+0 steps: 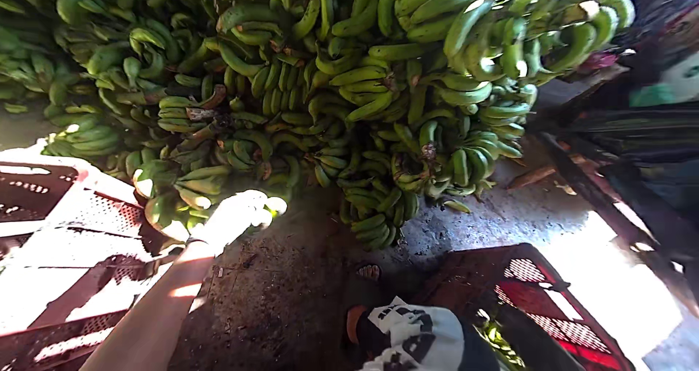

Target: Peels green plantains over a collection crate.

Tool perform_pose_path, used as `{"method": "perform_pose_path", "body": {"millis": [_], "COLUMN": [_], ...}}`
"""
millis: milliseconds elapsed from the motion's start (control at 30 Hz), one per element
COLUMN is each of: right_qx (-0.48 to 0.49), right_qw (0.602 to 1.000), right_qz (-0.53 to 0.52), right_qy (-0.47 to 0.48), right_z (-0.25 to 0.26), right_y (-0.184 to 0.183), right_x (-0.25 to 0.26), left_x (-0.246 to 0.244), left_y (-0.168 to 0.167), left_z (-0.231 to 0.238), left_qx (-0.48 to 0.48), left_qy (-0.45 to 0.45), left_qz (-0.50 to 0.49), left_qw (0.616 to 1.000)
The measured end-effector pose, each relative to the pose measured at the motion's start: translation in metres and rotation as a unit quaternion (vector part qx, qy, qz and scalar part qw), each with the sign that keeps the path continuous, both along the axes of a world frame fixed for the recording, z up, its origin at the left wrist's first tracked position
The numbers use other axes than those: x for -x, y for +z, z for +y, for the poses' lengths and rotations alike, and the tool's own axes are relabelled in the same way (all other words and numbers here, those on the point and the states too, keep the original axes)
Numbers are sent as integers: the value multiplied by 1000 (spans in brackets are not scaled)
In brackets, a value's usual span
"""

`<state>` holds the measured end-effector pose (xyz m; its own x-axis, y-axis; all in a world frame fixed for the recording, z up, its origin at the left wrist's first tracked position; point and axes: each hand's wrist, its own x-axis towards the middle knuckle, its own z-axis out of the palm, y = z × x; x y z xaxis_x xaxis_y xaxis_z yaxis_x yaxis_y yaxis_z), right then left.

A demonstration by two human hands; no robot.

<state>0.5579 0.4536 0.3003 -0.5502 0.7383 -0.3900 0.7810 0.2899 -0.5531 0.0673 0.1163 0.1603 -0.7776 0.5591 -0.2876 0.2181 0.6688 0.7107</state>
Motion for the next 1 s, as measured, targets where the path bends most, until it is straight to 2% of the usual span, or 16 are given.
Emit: {"method": "perform_pose_path", "body": {"millis": [67,133,233,333,400,433,500,533,567,633,667,733,800,833,900,1000], "right_qx": [-11,-103,-201,-221,-143,-101,-72,-78,-97,-125,-139,-179,-227,-234,-244,-280], "right_qw": [999,988,965,960,944,913,851,835,832,844,852,881,907,915,926,932], "right_qz": [30,92,117,173,267,342,444,462,454,424,409,352,291,266,226,153], "right_qy": [2,68,118,16,-130,-197,-272,-289,-303,-305,-296,-261,-204,-190,-180,-169], "right_z": [-19,-17,-10,7,16,18,15,12,7,-3,-11,-30,-45,-52,-62,-77], "right_y": [29,19,37,55,71,73,72,72,71,66,62,48,40,38,36,31], "right_x": [34,42,53,16,-29,-52,-92,-106,-113,-117,-114,-110,-107,-108,-115,-137], "left_x": [-45,-89,-164,-236,-278,-297,-333,-351,-366,-386,-394,-403,-405,-406,-403,-386], "left_y": [54,101,175,213,213,210,200,192,179,143,139,143,147,147,155,161], "left_z": [56,115,198,267,307,323,340,341,338,339,337,330,330,333,344,367], "left_qx": [-73,-109,-140,-235,-315,-323,-274,-243,-206,-111,-81,-85,-137,-164,-204,-259], "left_qy": [-71,-188,-401,-495,-471,-441,-385,-384,-398,-436,-448,-462,-450,-423,-344,-317], "left_qz": [-38,-77,-39,-95,-151,-155,-170,-225,-326,-543,-603,-646,-644,-632,-595,-331], "left_qw": [994,973,904,831,810,823,865,862,833,709,655,602,603,629,697,850]}}
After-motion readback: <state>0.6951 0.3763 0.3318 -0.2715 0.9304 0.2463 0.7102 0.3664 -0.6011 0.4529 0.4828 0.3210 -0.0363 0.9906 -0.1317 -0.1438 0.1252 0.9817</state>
